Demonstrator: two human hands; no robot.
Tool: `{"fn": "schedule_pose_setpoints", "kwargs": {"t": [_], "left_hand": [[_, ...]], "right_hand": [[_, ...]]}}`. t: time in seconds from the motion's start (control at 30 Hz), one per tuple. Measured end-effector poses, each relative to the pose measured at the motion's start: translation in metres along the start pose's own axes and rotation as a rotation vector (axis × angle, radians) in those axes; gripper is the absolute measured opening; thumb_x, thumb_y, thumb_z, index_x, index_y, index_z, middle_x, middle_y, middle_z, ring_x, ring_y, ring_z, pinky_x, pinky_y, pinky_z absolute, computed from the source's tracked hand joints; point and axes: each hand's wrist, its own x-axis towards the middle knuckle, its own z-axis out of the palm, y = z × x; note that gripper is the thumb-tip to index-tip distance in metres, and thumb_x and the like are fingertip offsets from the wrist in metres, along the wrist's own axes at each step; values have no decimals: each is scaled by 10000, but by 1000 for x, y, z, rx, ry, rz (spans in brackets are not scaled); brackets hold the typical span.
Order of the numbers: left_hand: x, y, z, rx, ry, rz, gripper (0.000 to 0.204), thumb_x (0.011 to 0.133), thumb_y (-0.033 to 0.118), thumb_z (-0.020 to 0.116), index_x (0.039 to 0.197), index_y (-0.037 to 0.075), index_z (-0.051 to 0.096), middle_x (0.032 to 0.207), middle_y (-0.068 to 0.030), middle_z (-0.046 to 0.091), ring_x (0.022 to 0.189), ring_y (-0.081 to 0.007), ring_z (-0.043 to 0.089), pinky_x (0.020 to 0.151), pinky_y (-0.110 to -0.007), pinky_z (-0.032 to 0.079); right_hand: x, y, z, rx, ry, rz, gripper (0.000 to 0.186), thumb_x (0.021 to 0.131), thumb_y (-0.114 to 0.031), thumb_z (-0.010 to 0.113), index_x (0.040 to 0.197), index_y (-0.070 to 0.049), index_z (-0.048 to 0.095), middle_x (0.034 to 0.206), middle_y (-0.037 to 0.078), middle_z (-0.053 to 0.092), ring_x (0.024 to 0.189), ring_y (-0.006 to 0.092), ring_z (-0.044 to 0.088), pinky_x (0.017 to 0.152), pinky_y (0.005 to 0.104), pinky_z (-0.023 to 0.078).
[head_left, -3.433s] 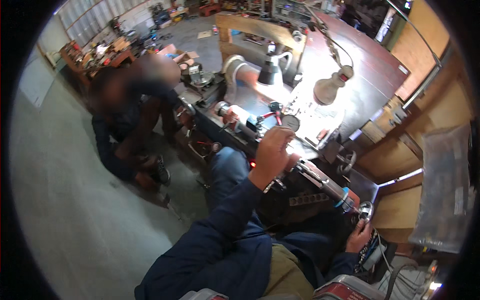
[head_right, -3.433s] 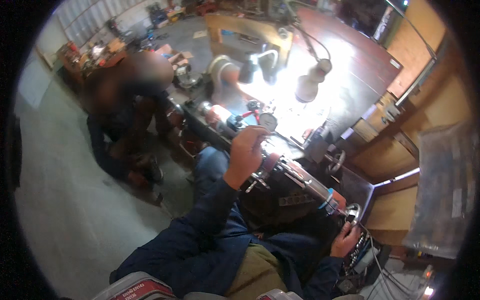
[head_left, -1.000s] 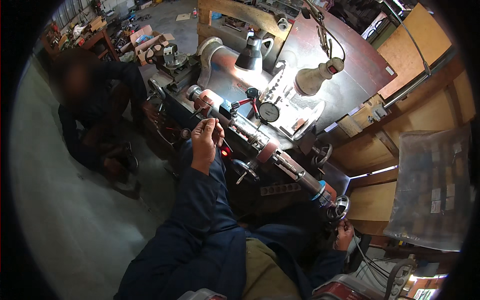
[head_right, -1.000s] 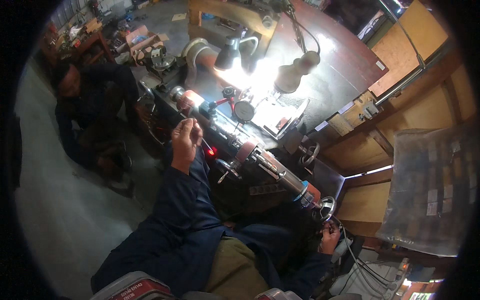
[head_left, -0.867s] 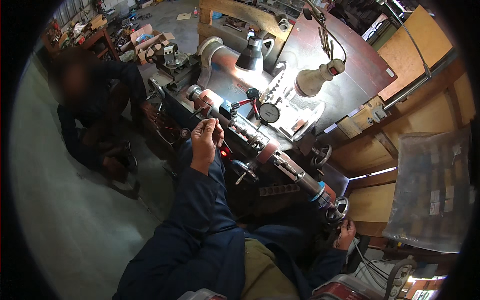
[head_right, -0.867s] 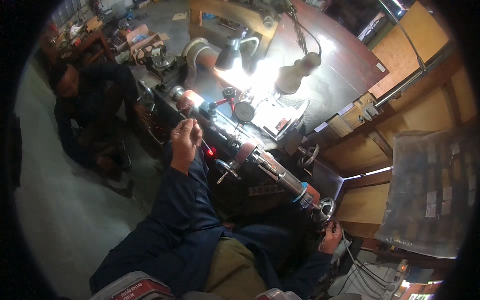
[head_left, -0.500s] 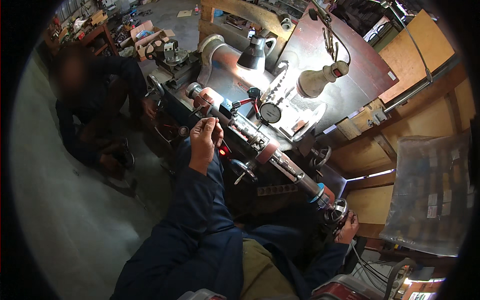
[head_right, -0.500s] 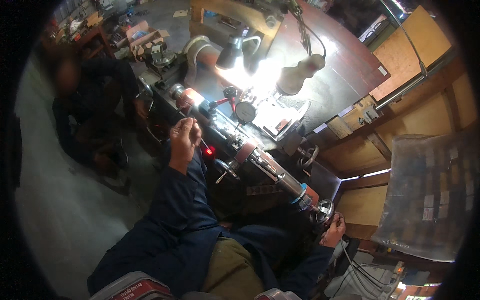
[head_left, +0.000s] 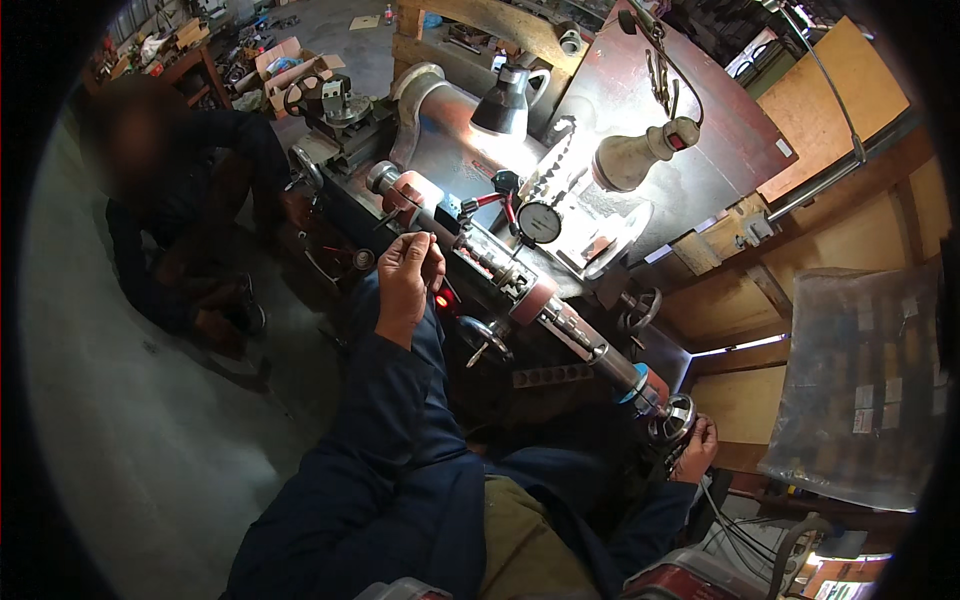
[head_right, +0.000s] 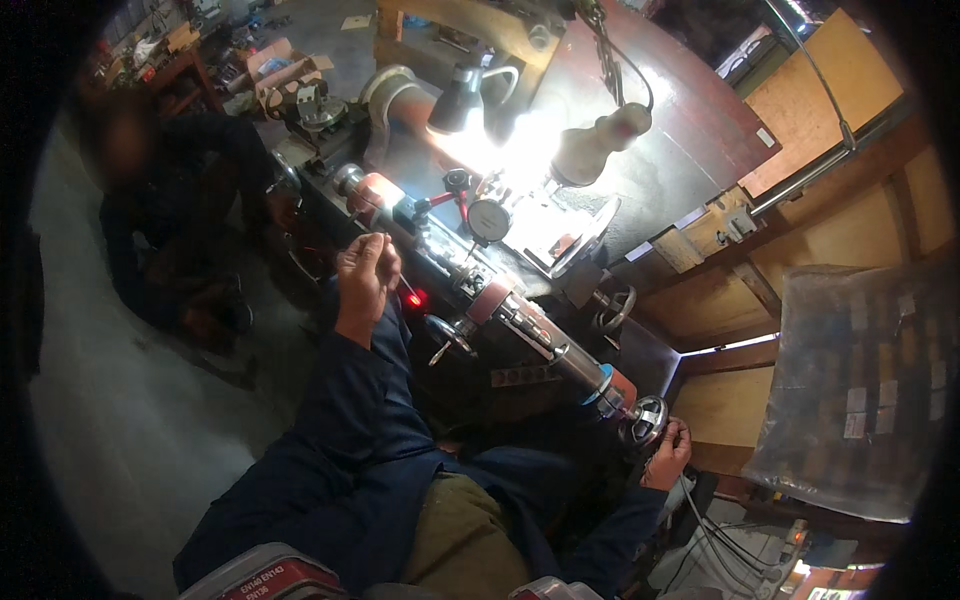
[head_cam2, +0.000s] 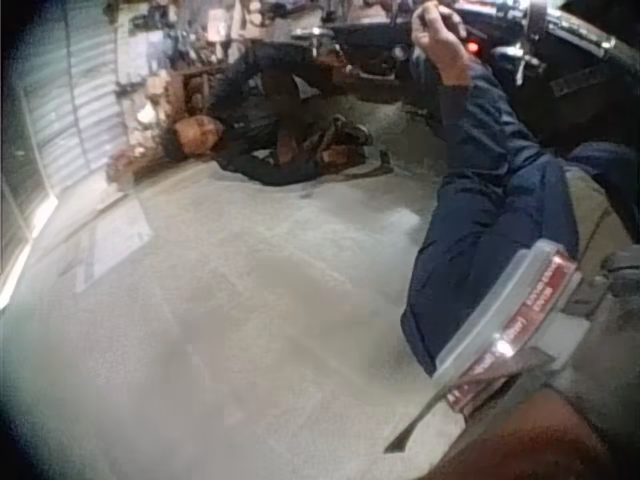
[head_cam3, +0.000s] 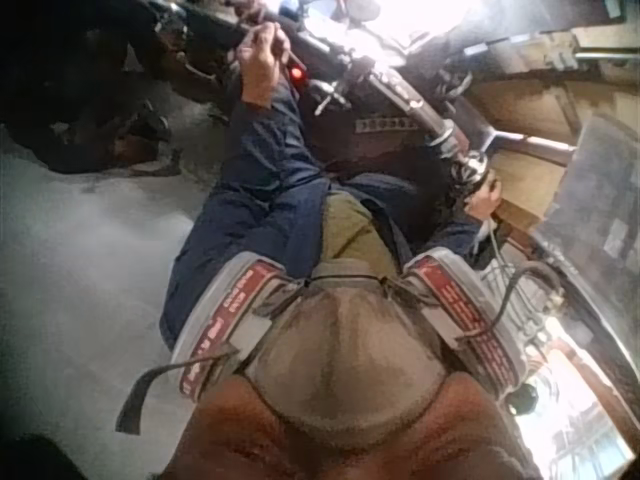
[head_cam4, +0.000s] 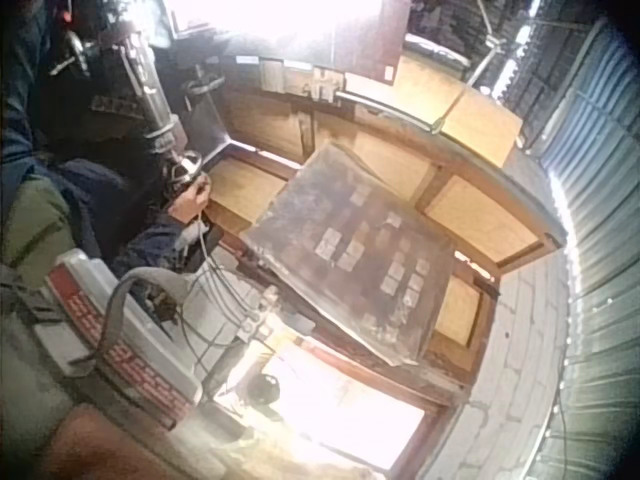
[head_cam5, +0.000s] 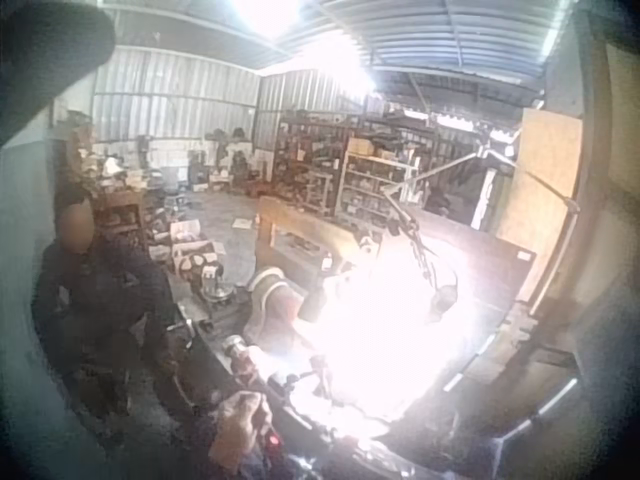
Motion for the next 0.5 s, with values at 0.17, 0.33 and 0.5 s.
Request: {"fn": "schedule_pose_setpoints", "kwargs": {"t": [0.17,0.33,0.5], "left_hand": [[2,-1,-2,-2,-2,4,161,960,158,561,929,2,584,694,-39,563,517,-93,515,408,-217,384],[1,0,-1,-4,7,-8,166,961,165,561,927,4,583,691,-35,561,514,-87,511,408,-214,380],[0,0,1,-9,5,-10,164,959,166,565,924,7,585,687,-32,560,512,-85,508,407,-214,379]], "right_hand": [[0,-3,4,-138,19,-53,149,962,-129,546,911,-6,614,840,12,590,760,99,512,703,246,433],[6,3,4,-200,34,-88,153,969,-125,535,911,-3,607,843,18,593,774,103,526,727,255,450],[25,33,-7,-199,28,-50,172,968,-158,549,907,-6,602,852,17,597,776,103,534,733,256,462]]}}
